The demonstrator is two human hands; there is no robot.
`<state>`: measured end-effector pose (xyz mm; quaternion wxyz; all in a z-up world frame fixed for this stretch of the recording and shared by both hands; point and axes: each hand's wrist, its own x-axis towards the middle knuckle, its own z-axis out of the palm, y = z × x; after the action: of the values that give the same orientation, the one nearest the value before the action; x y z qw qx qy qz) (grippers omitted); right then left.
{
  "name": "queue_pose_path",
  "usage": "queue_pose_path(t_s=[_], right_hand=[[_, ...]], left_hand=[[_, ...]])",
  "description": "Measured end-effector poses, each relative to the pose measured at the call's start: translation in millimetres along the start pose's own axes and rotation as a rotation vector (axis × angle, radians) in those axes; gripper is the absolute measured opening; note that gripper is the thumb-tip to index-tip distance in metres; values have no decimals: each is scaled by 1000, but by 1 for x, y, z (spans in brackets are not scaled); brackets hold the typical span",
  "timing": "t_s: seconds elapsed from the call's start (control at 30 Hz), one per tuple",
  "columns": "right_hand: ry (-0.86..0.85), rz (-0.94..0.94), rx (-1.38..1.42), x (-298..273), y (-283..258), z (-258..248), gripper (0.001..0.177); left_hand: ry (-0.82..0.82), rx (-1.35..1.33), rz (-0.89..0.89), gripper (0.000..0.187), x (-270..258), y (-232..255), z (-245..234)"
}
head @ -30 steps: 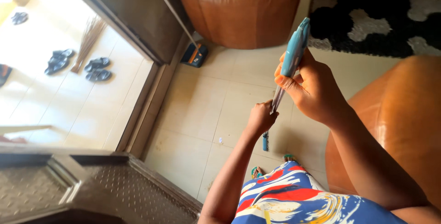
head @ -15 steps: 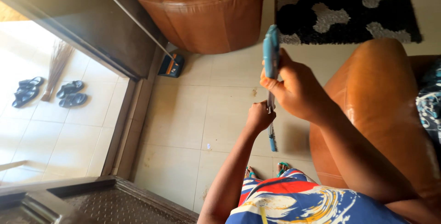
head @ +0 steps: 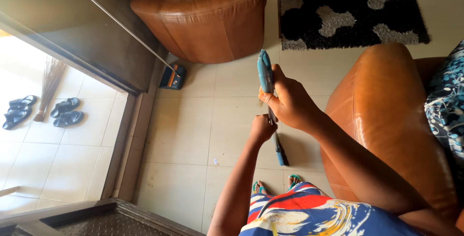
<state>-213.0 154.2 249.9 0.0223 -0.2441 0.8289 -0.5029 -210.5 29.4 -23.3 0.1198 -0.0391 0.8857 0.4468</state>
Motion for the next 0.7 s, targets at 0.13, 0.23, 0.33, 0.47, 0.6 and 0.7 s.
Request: queue_pose_path(t_s=[0.13, 0.23, 0.33, 0.47, 0.6, 0.7], right_hand=[[3, -29, 42, 6, 3, 4, 23], [0, -23, 71, 10, 8, 6, 20], [36, -111, 70, 14, 11, 7, 20], [53, -100, 114, 19, 15, 15, 24], [66, -72, 182, 20, 16, 28, 25], [62, -23, 175, 20, 15, 35, 20]], left_hand=[[-12, 7, -33, 17, -1, 6, -16], [-30, -3, -65, 16, 0, 4, -27], [17, 60, 10, 18, 8, -13, -31], [31, 141, -25, 18, 10, -23, -50], [50, 205, 7, 19, 15, -49, -61], [70, 215, -12, 19, 11, -54, -74]])
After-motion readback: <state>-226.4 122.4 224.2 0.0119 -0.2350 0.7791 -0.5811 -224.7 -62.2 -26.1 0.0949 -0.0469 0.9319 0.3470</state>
